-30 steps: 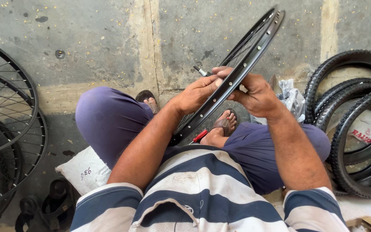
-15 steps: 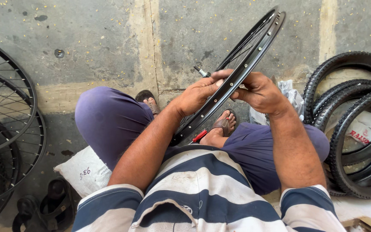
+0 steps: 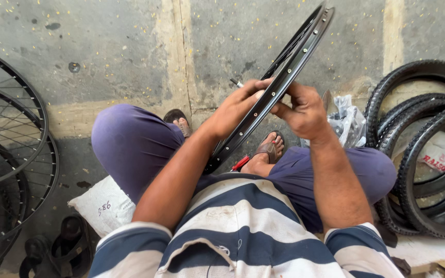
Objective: The person sits on the floor lacing a bicycle wheel, threading spokes through the rim and tightening the spoke nipples by hand while rotating the rim. The person turns the wheel to reach different sections and continues adding and tightening spokes.
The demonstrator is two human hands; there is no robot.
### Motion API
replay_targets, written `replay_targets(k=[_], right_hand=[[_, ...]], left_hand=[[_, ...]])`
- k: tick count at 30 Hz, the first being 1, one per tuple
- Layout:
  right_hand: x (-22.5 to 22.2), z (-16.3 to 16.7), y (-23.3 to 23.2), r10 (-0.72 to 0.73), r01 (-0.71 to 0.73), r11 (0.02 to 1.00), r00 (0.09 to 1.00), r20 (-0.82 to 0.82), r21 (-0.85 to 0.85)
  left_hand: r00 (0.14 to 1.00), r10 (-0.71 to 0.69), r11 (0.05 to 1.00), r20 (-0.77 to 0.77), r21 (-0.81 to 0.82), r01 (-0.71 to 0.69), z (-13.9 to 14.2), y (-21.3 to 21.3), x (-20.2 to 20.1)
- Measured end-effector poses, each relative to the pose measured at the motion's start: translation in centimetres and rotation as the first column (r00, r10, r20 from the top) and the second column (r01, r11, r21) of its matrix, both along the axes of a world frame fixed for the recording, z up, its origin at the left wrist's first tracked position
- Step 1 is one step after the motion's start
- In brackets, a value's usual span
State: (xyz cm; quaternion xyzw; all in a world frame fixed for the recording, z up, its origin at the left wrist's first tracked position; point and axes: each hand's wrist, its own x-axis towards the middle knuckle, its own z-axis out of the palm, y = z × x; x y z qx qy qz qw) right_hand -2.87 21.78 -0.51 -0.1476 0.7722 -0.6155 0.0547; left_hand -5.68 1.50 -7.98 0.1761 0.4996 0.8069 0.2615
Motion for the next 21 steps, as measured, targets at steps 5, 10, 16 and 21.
replay_targets(k=[5, 10, 16, 21], right_hand=[[-2.1, -2.9, 1.9, 0.089, -0.048, 0.974, 0.980, 0.180, -0.221], [-3.1, -6.1, 0.4, -0.108, 0.166, 0.949, 0.970, 0.219, -0.267], [-2.9, -5.8, -1.1, -0.330, 0.389, 0.710, 0.920, 0.209, -0.587], [-0.1, -6.7, -3.1, -0.221, 0.231, 0.973, 0.924, -0.311, -0.003]], left_hand=[[0.938, 0.196, 0.954, -0.285, -0.167, -0.250, 3.8, -4.8, 3.6], [0.930, 0.003, 0.902, -0.367, -0.400, -0.160, 6.6, -5.4, 5.4], [0.994, 0.052, 0.718, -0.093, -0.689, -0.102, 7.9, -4.1, 2.7], [0.870, 0.145, 0.818, -0.471, -0.438, -0.373, 7.5, -4.2, 2.1]])
